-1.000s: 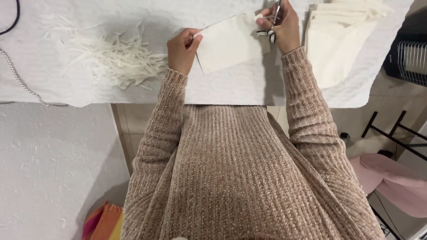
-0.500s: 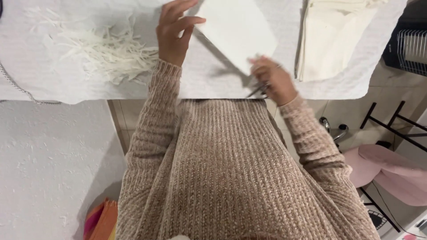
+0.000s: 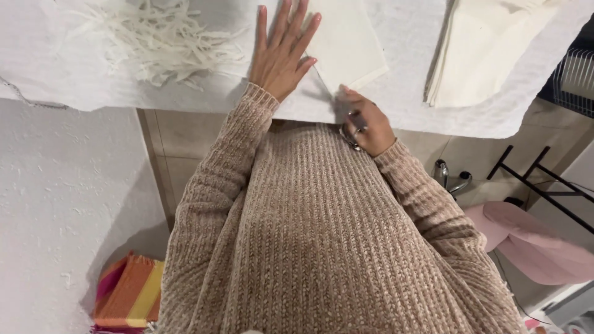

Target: Cutting rectangular pieces of white fabric from a larger stack using metal scissors.

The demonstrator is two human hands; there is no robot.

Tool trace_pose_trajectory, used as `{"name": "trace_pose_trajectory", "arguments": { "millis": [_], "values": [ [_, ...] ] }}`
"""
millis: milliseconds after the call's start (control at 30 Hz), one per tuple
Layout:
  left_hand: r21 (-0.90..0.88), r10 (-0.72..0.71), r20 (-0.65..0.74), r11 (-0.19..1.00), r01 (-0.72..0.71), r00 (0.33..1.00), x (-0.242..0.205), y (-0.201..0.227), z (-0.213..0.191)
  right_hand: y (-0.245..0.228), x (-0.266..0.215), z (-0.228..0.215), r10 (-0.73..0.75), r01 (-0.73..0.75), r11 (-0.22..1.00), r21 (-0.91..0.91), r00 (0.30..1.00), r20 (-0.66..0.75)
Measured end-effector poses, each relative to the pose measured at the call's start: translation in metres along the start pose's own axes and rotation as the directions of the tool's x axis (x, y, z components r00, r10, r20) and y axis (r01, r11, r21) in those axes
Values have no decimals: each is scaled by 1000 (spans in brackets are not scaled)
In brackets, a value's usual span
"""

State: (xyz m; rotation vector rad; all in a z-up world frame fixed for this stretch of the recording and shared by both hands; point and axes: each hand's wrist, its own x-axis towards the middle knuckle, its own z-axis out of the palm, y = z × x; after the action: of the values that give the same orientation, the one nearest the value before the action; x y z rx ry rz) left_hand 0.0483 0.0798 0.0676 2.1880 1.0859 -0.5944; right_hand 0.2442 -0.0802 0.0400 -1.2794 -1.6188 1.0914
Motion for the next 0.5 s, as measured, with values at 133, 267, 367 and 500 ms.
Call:
{"name": "trace_pose_trajectory", "arguments": {
  "millis": [133, 267, 367, 500],
  "values": [
    [-54, -128, -466, 992, 116, 875, 0, 8, 98, 12, -44, -27, 360, -358, 932, 52, 932, -35],
    [-667, -368, -660, 688, -287, 655, -3, 30, 156, 44, -85, -40, 570, -617, 784, 74, 761, 309],
    [-874, -448, -460, 381, -302, 767, -13, 48, 161, 57, -90, -36, 567, -639, 766, 73, 724, 393],
    [-958, -471, -285, 170, -232, 835, -10, 67, 162, 65, -82, -32, 567, -700, 674, 237, 696, 441]
  ]
}}
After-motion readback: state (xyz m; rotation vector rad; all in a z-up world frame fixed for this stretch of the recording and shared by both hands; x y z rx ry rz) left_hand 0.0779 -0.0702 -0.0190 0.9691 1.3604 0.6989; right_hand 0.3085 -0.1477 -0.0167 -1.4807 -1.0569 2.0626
